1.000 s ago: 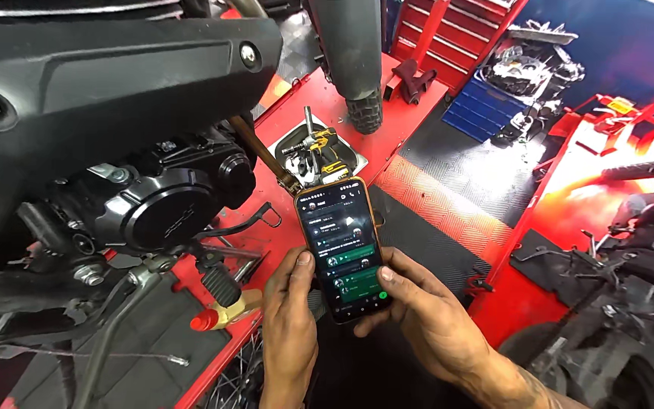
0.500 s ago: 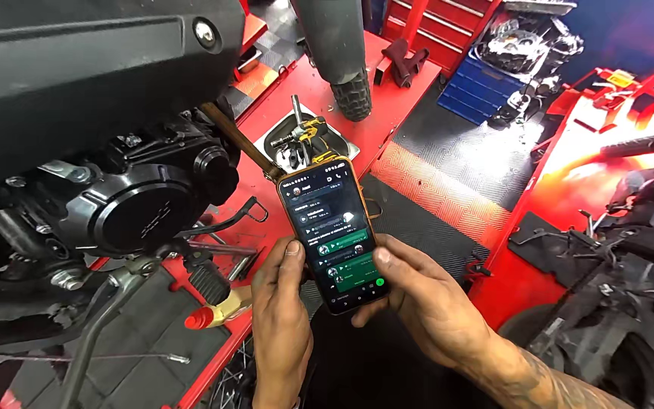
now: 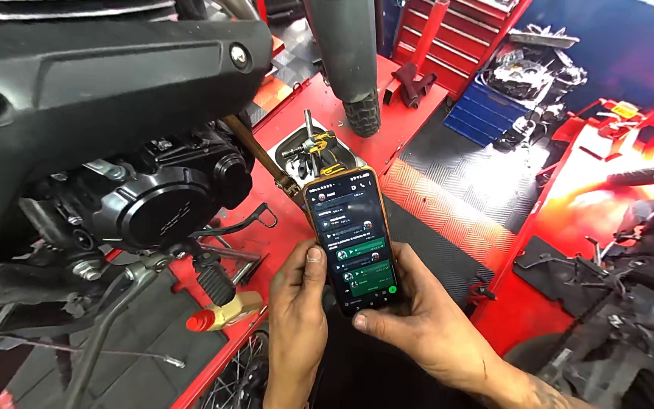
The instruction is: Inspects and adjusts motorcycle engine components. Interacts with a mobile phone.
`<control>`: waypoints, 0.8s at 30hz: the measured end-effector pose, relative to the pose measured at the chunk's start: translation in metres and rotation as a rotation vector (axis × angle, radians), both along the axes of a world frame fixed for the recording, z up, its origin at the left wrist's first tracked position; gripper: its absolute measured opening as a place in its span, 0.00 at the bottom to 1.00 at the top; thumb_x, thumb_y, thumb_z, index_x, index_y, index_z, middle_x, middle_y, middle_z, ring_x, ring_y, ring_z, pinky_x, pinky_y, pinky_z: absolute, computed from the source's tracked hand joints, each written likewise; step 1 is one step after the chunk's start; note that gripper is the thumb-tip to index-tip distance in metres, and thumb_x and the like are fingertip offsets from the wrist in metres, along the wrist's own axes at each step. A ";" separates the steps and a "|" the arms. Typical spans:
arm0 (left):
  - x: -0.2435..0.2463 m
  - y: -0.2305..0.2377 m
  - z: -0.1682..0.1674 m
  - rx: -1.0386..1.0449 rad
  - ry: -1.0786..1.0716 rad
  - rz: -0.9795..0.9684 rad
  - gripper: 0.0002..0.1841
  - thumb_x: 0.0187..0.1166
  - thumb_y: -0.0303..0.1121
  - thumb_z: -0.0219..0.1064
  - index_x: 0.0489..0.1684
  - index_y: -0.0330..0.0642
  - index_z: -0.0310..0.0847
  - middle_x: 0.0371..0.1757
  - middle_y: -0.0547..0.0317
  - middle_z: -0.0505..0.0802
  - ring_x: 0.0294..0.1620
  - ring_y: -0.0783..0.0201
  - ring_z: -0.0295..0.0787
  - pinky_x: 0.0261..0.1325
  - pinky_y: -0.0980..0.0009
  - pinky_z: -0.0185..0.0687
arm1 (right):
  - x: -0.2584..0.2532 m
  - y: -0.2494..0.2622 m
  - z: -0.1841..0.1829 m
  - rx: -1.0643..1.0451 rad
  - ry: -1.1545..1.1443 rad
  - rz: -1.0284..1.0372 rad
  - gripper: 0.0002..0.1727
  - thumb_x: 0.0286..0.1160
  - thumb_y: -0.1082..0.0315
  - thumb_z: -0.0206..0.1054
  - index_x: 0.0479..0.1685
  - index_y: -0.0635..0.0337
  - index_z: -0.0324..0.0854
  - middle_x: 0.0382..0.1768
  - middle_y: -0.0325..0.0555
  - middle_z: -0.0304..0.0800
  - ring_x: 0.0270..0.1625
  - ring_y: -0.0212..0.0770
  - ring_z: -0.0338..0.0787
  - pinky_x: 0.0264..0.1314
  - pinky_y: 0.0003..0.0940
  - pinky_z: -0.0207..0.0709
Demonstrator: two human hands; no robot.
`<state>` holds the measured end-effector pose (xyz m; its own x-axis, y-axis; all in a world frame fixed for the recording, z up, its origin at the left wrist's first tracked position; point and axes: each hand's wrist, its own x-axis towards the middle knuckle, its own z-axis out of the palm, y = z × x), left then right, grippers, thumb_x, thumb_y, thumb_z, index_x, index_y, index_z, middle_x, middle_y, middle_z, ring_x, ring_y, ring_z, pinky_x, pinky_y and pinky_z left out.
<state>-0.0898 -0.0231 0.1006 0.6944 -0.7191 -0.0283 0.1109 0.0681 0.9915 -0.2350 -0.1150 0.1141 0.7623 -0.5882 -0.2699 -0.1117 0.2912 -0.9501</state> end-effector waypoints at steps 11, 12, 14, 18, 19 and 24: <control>0.001 0.013 -0.001 0.018 -0.031 0.063 0.18 0.93 0.41 0.51 0.57 0.44 0.88 0.48 0.53 0.95 0.51 0.58 0.94 0.59 0.60 0.91 | 0.005 0.008 -0.004 -0.243 0.097 0.042 0.48 0.58 0.63 0.86 0.83 0.43 0.61 0.60 0.37 0.90 0.57 0.36 0.94 0.56 0.33 0.95; 0.001 0.014 -0.001 0.017 -0.026 0.068 0.18 0.93 0.40 0.51 0.57 0.44 0.88 0.48 0.53 0.95 0.51 0.58 0.94 0.59 0.60 0.91 | 0.006 0.009 -0.004 -0.229 0.080 0.054 0.49 0.59 0.63 0.86 0.83 0.44 0.60 0.61 0.38 0.90 0.57 0.37 0.94 0.56 0.34 0.95; 0.001 0.017 -0.003 0.012 -0.024 0.072 0.18 0.94 0.40 0.51 0.57 0.44 0.88 0.48 0.53 0.95 0.50 0.58 0.93 0.58 0.61 0.91 | 0.007 0.010 -0.005 -0.191 0.044 0.071 0.49 0.60 0.64 0.86 0.84 0.45 0.60 0.62 0.40 0.89 0.58 0.39 0.94 0.58 0.36 0.95; 0.002 0.023 -0.005 0.024 -0.018 0.081 0.18 0.94 0.40 0.51 0.57 0.43 0.88 0.46 0.53 0.94 0.49 0.58 0.93 0.57 0.61 0.91 | 0.008 0.014 -0.006 -0.109 0.003 0.084 0.47 0.63 0.66 0.84 0.83 0.47 0.60 0.62 0.43 0.89 0.58 0.43 0.95 0.58 0.39 0.96; 0.002 0.024 -0.005 0.027 -0.014 0.079 0.18 0.94 0.40 0.51 0.57 0.43 0.88 0.46 0.52 0.94 0.49 0.58 0.93 0.58 0.60 0.91 | 0.008 0.015 -0.006 -0.090 -0.003 0.086 0.46 0.64 0.66 0.84 0.83 0.46 0.60 0.61 0.44 0.90 0.57 0.44 0.95 0.57 0.39 0.96; 0.002 0.027 -0.007 0.035 -0.009 0.063 0.18 0.94 0.40 0.51 0.58 0.43 0.88 0.47 0.52 0.94 0.49 0.57 0.94 0.58 0.59 0.92 | 0.008 0.016 -0.005 0.007 -0.013 0.049 0.31 0.75 0.61 0.76 0.76 0.49 0.68 0.53 0.49 0.92 0.44 0.49 0.96 0.43 0.41 0.96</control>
